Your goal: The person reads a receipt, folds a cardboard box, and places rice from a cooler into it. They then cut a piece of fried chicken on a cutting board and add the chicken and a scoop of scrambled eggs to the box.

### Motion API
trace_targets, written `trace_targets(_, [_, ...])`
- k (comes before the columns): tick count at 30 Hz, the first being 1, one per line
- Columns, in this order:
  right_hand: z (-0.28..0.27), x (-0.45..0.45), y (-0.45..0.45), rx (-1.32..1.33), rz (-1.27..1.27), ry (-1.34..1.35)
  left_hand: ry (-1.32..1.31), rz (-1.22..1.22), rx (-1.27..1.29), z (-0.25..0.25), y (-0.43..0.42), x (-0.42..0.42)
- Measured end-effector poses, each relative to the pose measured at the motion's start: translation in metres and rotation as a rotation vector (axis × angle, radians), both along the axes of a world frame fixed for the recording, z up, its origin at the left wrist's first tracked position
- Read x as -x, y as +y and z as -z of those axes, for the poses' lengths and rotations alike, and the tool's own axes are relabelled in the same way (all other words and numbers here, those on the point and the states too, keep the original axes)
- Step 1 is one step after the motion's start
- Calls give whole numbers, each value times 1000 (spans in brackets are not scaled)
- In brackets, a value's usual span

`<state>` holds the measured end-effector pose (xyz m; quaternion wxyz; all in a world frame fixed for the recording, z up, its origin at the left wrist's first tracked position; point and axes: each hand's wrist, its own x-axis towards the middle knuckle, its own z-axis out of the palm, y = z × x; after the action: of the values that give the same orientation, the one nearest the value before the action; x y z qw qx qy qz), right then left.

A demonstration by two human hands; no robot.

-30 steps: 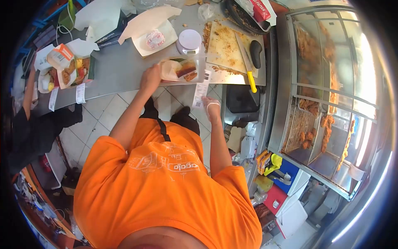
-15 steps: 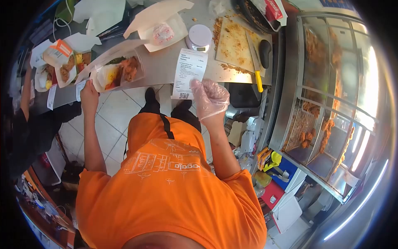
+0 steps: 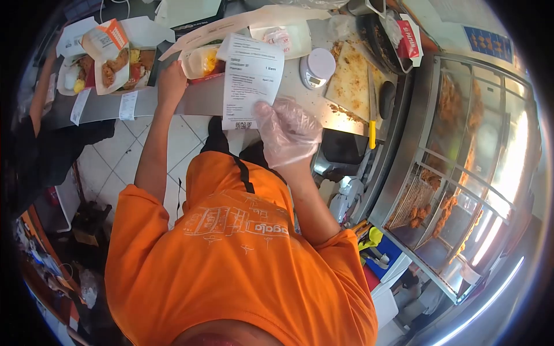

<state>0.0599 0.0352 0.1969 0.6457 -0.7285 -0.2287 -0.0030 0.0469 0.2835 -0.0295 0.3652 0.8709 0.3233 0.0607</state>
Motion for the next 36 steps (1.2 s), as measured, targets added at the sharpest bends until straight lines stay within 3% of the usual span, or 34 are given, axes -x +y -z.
trace_targets(2, [9,4,-2,47,102,280,8,-9,20,-3,8,2])
trace_targets(8, [18,1,-6,46,78,271,67,-14,-59,-2,20,18])
trace_targets(14, [9,0,3,61,57,199,69,-87,31,-3,20,19])
trace_targets(16, [10,0,4,20,72,163,74,-196,359,-22,15,20])
trace_targets(18, [11,-2,0,45,78,207,46,-182,369,-11,20,25])
trace_targets(20, [12,-4,-2,37,96,257,-11,-283,636,-3,20,25])
trace_targets(24, [11,-3,1,80,139,236,-59,-291,667,1,17,24])
trace_targets(33, [14,-3,5,85,97,149,18,-222,462,-12,21,23])
trace_targets(35, [29,-6,0,86,53,67,159,-53,31,-6,20,19])
trace_targets(36, [44,-8,-5,192,75,114,157,-53,27,5,20,20])
